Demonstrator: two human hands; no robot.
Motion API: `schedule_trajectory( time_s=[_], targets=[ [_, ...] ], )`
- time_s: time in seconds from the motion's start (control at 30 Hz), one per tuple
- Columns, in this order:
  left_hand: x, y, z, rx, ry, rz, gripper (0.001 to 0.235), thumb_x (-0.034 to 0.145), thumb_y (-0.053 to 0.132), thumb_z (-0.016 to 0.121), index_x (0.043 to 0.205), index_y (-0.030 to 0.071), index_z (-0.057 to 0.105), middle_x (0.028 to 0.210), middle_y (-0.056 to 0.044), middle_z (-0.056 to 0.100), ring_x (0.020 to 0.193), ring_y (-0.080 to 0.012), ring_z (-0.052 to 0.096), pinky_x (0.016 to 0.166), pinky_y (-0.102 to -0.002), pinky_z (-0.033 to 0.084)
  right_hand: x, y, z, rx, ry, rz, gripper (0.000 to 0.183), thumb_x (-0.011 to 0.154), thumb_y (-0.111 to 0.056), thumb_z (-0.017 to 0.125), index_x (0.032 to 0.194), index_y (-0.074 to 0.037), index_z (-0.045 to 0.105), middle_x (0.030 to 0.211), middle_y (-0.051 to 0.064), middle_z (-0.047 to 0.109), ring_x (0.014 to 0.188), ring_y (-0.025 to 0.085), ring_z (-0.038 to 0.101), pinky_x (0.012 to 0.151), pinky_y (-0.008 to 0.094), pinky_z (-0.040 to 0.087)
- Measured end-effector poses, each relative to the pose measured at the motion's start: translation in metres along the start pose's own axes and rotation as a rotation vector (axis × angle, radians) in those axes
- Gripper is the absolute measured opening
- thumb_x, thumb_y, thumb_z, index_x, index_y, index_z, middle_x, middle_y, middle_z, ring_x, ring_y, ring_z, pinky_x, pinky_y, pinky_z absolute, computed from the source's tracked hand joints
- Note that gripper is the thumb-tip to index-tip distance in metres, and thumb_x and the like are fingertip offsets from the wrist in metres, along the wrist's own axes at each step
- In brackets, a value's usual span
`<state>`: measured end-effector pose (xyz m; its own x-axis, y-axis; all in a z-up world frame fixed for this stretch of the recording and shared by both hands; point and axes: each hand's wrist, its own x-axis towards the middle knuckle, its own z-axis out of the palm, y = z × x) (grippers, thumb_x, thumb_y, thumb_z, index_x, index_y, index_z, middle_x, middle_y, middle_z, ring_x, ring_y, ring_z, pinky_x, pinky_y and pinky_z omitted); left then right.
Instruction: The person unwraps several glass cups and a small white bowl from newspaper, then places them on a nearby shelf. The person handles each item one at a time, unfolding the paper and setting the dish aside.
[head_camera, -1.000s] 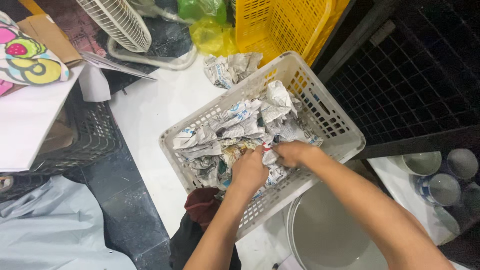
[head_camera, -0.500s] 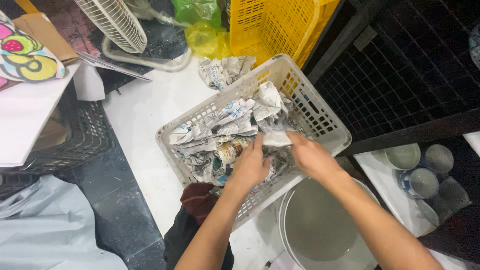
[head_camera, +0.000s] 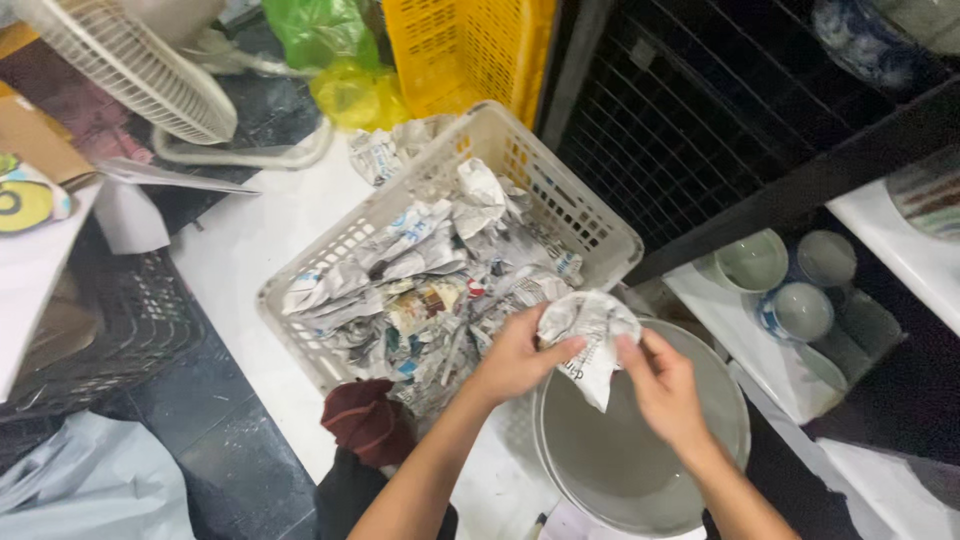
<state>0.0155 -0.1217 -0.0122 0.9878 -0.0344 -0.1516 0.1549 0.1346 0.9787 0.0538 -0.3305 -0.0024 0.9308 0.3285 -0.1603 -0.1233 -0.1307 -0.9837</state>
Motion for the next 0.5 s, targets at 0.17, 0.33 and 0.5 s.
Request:
schedule_trajectory(
  time_s=[0.17, 0.33, 0.5],
  targets=[
    [0.006, -0.007, -0.001, -0.282, -0.014, -0.041, 0.068, 0.085, 0.004, 0.077, 0.146, 0.004, 0.047, 0.129, -0.008, 0.065, 0.116, -0.0141, 0.064, 0.101, -0.031, 0.052, -0.002, -0.012, -0.012, -0.353, -0.127, -0.029, 0.04, 0.095, -0.015, 0.064, 0.133, -0.002, 0.059, 0.11, 0.012, 0.076, 0.101, 0.016, 0.072, 0.085, 0.028, 0.056],
    [0.005, -0.002, -0.004, -0.521, 0.043, -0.272, 0.068, 0.083, 0.001, 0.073, 0.146, 0.005, 0.048, 0.125, -0.011, 0.066, 0.109, -0.0212, 0.066, 0.088, -0.04, 0.055, 0.008, -0.035, -0.013, -0.511, -0.226, -0.393, 0.055, 0.092, -0.006, 0.06, 0.146, -0.01, 0.051, 0.152, 0.021, 0.049, 0.136, 0.033, 0.055, 0.11, 0.04, 0.045],
    [0.004, -0.001, -0.001, -0.486, 0.049, -0.271, 0.057, 0.094, 0.019, 0.067, 0.147, 0.007, 0.049, 0.129, -0.007, 0.066, 0.115, -0.0163, 0.064, 0.096, -0.033, 0.053, 0.01, -0.046, -0.011, -0.69, -0.346, -0.569, 0.072, 0.056, -0.01, 0.082, 0.127, -0.021, 0.072, 0.158, 0.025, 0.03, 0.142, 0.047, 0.036, 0.112, 0.053, 0.033]
  ],
)
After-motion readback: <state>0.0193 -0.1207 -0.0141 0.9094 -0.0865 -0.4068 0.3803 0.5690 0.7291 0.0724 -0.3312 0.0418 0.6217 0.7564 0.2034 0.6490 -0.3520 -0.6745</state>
